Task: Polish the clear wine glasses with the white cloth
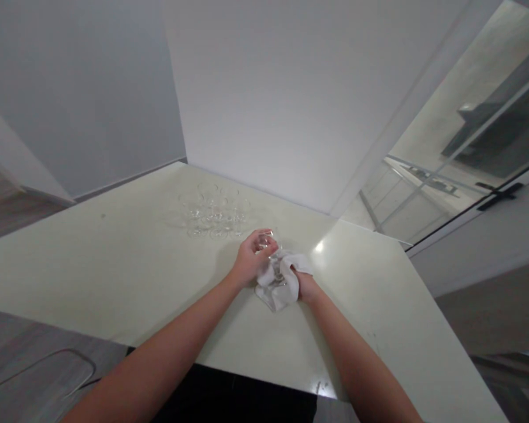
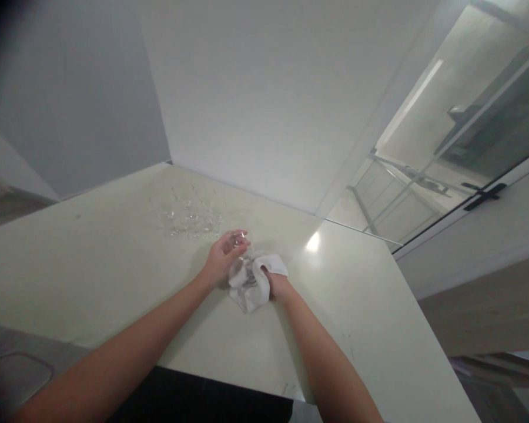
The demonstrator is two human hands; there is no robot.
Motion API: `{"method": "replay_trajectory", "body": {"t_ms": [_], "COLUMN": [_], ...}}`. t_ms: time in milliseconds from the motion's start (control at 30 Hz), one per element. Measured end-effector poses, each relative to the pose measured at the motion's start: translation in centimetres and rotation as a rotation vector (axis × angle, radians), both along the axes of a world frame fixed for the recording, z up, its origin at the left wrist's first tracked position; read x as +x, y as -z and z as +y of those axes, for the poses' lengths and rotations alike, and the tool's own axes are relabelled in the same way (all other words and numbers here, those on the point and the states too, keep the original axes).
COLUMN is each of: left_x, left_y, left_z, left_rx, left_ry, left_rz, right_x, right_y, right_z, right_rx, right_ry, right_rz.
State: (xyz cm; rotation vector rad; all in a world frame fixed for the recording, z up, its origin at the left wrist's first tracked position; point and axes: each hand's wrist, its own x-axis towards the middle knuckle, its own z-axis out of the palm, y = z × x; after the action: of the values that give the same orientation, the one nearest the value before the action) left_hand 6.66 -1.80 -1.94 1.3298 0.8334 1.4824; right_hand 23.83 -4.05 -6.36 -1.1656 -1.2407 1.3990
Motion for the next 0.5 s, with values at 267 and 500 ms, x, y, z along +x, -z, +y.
{"method": "replay_trajectory", "body": {"t_ms": [267, 500], "left_x": [-0.3, -0.2], "left_y": [-0.2, -1.9], "left_z": [-0.5, -2.7], "left_rx": [0.143, 0.366], "left_ry": [-0.036, -0.182], "left_rz": [0.062, 0.172], "right_x": [-0.8, -0.8], "right_y": [-1.0, -1.0], "right_z": [0.4, 0.1], "right_rx": [-0.142, 0.044], "right_ry": [-0.056, 0.025], "right_rz": [0.196, -0.120]}}
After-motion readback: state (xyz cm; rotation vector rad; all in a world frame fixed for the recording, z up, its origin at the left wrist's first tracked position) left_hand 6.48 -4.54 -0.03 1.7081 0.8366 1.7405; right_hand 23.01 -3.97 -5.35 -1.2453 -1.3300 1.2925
